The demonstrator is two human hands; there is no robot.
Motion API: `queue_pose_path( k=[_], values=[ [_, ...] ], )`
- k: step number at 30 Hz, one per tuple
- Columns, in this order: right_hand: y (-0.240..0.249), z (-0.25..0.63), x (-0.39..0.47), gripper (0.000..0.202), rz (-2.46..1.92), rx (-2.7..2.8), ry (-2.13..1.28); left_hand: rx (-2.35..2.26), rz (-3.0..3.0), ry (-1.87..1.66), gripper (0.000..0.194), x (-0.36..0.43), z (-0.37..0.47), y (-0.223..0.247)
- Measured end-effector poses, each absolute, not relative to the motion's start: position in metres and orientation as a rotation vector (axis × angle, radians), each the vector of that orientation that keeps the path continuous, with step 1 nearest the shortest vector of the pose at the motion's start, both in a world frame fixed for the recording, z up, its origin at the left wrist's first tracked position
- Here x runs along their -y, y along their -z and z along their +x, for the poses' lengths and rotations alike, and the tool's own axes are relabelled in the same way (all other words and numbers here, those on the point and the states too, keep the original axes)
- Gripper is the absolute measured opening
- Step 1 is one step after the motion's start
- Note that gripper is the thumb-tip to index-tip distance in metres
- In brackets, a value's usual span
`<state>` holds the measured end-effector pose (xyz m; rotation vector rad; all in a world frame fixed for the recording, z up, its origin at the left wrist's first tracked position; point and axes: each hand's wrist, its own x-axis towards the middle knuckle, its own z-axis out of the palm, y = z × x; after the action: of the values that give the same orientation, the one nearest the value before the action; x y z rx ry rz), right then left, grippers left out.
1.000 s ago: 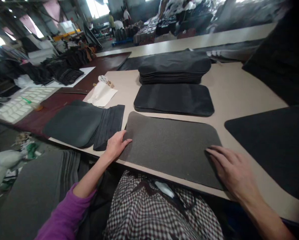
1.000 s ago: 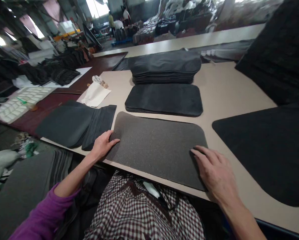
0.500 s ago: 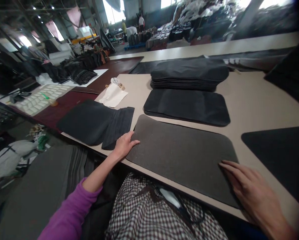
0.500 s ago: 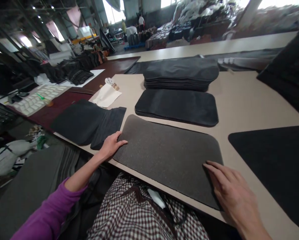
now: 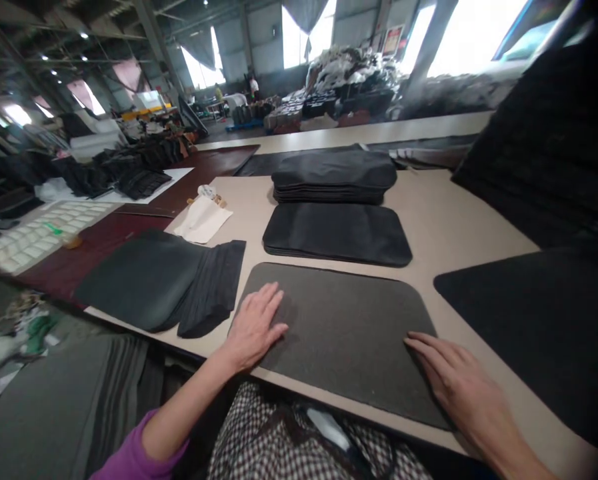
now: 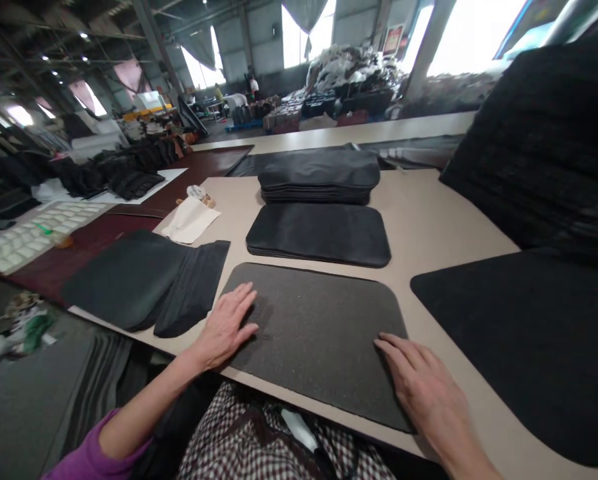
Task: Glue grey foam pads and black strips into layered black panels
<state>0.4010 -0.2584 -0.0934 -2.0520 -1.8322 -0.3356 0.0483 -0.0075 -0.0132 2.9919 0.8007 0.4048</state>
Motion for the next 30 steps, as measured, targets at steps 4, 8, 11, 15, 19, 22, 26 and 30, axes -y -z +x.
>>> queue_pose_path(
  k=[4,8,11,15,19,22,26,30],
  values=[
    [0.085,0.398,0.261,0.041,-2.085,1.788,0.227,-0.619,3.043,-0.187,0.077,0.001,0.068,0.026],
    [0.067,0.391,0.262,0.033,-2.031,1.670,0.080,-0.663,3.106,-0.175,0.073,-0.011,0.069,0.042],
    [0.054,0.385,0.262,0.024,-2.083,1.488,0.118,-0.641,3.148,-0.166,0.069,-0.018,0.067,0.050],
    [0.045,0.386,0.260,0.024,-2.159,1.359,0.207,-0.617,3.183,-0.173,0.066,-0.022,0.066,0.056],
    [0.037,0.401,0.258,0.022,-2.257,1.321,0.195,-0.591,3.216,-0.178,0.066,-0.023,0.068,0.059],
    [0.025,0.410,0.259,0.021,-2.155,1.382,0.107,-0.562,3.232,-0.192,0.065,-0.024,0.067,0.061],
    [0.008,0.393,0.264,0.022,-1.756,1.729,-0.190,-0.520,3.216,-0.227,0.064,-0.023,0.068,0.058],
    [0.004,0.349,0.263,0.030,-1.539,2.002,-0.356,-0.353,3.215,-0.191,0.061,-0.015,0.074,0.051]
  ],
)
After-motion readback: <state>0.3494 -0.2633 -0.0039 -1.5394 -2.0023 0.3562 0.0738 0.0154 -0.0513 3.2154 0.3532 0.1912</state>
